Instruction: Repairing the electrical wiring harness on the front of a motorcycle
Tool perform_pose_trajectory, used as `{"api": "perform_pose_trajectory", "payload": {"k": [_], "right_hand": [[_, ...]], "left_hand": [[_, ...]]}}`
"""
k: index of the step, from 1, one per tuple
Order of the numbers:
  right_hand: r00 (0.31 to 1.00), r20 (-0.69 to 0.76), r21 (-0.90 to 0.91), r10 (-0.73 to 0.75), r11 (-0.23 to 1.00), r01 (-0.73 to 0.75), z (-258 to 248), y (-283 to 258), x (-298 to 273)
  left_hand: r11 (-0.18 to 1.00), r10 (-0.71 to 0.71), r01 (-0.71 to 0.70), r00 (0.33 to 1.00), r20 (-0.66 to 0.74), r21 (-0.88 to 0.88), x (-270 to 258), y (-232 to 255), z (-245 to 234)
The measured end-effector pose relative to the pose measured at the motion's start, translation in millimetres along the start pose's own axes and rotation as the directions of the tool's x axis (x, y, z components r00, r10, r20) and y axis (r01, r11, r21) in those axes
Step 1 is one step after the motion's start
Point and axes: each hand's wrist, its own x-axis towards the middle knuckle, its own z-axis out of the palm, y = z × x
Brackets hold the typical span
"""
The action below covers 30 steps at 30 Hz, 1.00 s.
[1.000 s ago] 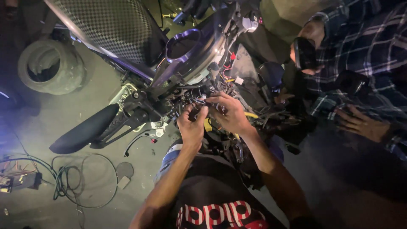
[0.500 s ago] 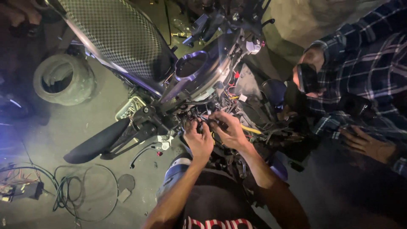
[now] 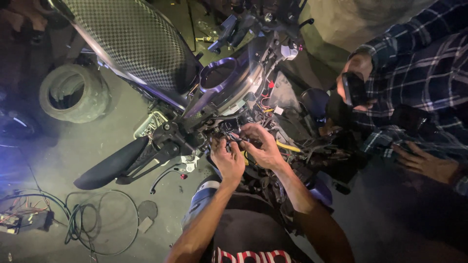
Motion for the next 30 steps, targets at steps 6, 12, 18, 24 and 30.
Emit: {"api": "perform_pose_trajectory", "payload": {"k": [6, 12, 18, 24, 30], "right_hand": [[0.994, -0.106, 0.015, 0.024, 1.000, -0.022, 4, 17, -10], [0.928, -0.328, 0.392, 0.175, 0.919, -0.035, -19, 0, -8], [0.902, -0.221, 0.496, 0.372, 0.839, -0.225, -47, -47, 26], [0.843, 0.014, 0.663, 0.538, 0.626, -0.410, -75, -15, 52], [0.982, 0.087, 0.203, -0.166, 0.968, 0.146, -64, -77, 21]], "left_hand": [[0.993, -0.006, 0.013, 0.998, 0.058, -0.121, -6, -15, -5], [0.921, -0.242, 0.282, 0.955, 0.172, -0.268, 3, 23, -26], [0.926, -0.288, 0.321, 0.941, 0.177, -0.199, 4, 17, -19], [0.852, -0.366, 0.389, 0.921, 0.132, -0.351, -16, -6, -4], [0.824, -0.395, 0.451, 0.891, 0.224, -0.343, -18, -22, -11]]}}
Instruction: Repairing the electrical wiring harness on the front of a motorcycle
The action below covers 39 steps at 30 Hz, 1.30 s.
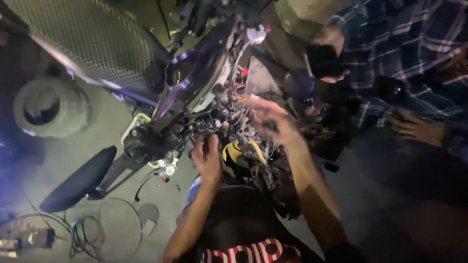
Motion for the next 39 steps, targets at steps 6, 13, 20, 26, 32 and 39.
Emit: {"api": "perform_pose_trajectory", "payload": {"k": [6, 13, 20, 26, 32, 39], "right_hand": [[0.794, 0.072, -0.412, 0.603, 0.743, -0.527, -26, 43, -83], [0.890, 0.004, -0.756, 0.456, 0.584, -0.296, -9, 50, -70], [0.997, -0.072, -0.529, -0.005, 0.848, -0.034, 48, 42, -8], [0.994, -0.031, -0.616, 0.100, 0.782, -0.098, 43, 66, -14], [0.994, -0.066, -0.515, 0.086, 0.850, -0.108, 55, 65, -11], [0.992, -0.120, -0.347, 0.039, 0.935, -0.079, 60, 72, -21]], "left_hand": [[0.994, 0.024, -0.028, 0.999, -0.037, -0.109, -2, 30, 8], [0.967, -0.093, 0.103, 0.994, 0.053, -0.233, -1, 49, 12], [0.988, -0.033, 0.039, 0.999, 0.043, -0.149, 0, 56, 17], [0.967, 0.056, -0.065, 0.998, 0.043, 0.245, 1, 43, 8], [0.807, 0.202, -0.174, 0.979, 0.014, 0.565, -9, 16, 22], [0.812, 0.308, -0.183, 0.941, -0.139, 0.555, -7, 16, 38]]}}
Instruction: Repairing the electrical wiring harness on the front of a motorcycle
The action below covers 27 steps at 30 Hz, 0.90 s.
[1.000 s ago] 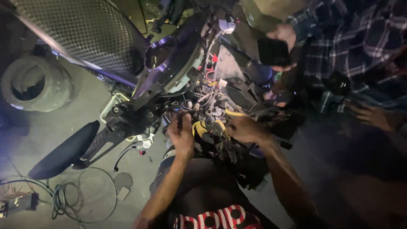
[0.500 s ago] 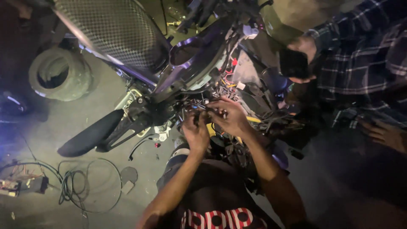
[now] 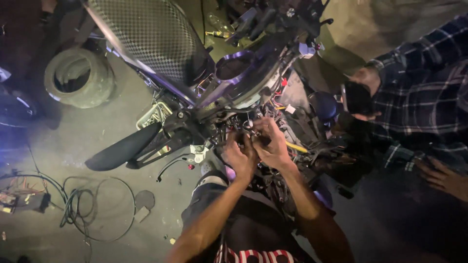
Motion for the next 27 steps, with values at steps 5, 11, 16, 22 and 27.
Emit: {"api": "perform_pose_trajectory", "payload": {"k": [5, 11, 16, 22, 27], "right_hand": [[0.999, 0.028, 0.017, 0.044, 0.999, -0.044, -7, 0, -5], [0.987, 0.052, 0.042, 0.153, 0.987, -0.155, -19, 42, -2], [0.967, 0.014, 0.242, 0.254, 0.937, -0.250, -17, 46, -4], [0.922, -0.085, 0.234, 0.378, 0.907, -0.350, -8, 39, -8], [0.897, -0.063, 0.327, 0.438, 0.858, -0.396, -3, 30, 0]], "left_hand": [[0.950, -0.120, 0.126, 0.992, 0.038, -0.287, -3, -16, 8], [0.907, -0.224, 0.194, 0.974, -0.039, -0.374, -6, -2, 6], [0.768, -0.402, 0.371, 0.914, 0.058, -0.523, -1, 14, -5], [0.719, -0.462, 0.499, 0.863, 0.204, -0.483, 19, 54, -51], [0.609, -0.399, 0.525, 0.851, 0.342, -0.594, 1, 34, -40]]}}
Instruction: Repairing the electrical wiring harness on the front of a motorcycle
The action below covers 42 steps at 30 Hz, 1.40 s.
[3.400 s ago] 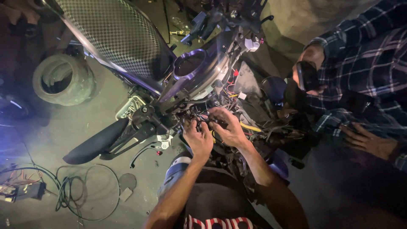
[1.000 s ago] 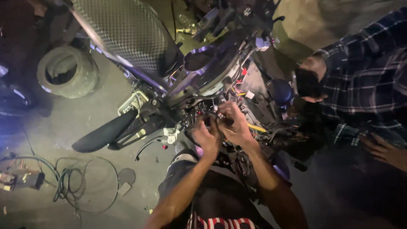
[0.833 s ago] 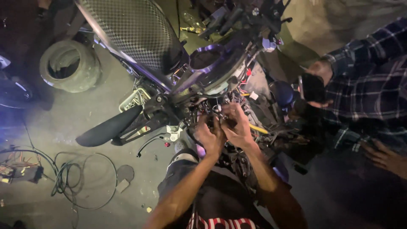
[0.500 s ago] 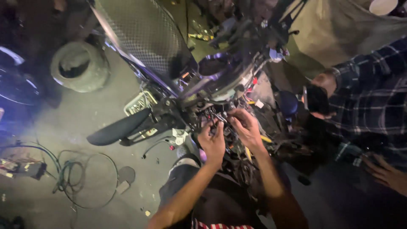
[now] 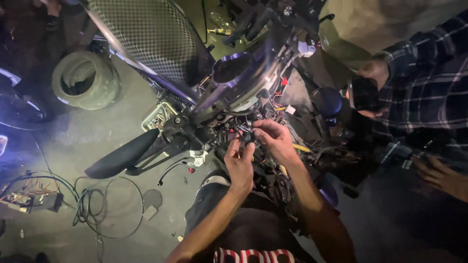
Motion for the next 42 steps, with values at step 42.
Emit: {"api": "perform_pose_trajectory", "payload": {"k": [42], "right_hand": [[0.822, -0.394, -0.326, -0.410, 0.899, 0.292, 52, 15, -18]], "left_hand": [[0.744, -0.573, 0.600, 0.799, 0.180, -0.294, 34, 79, 2]]}}
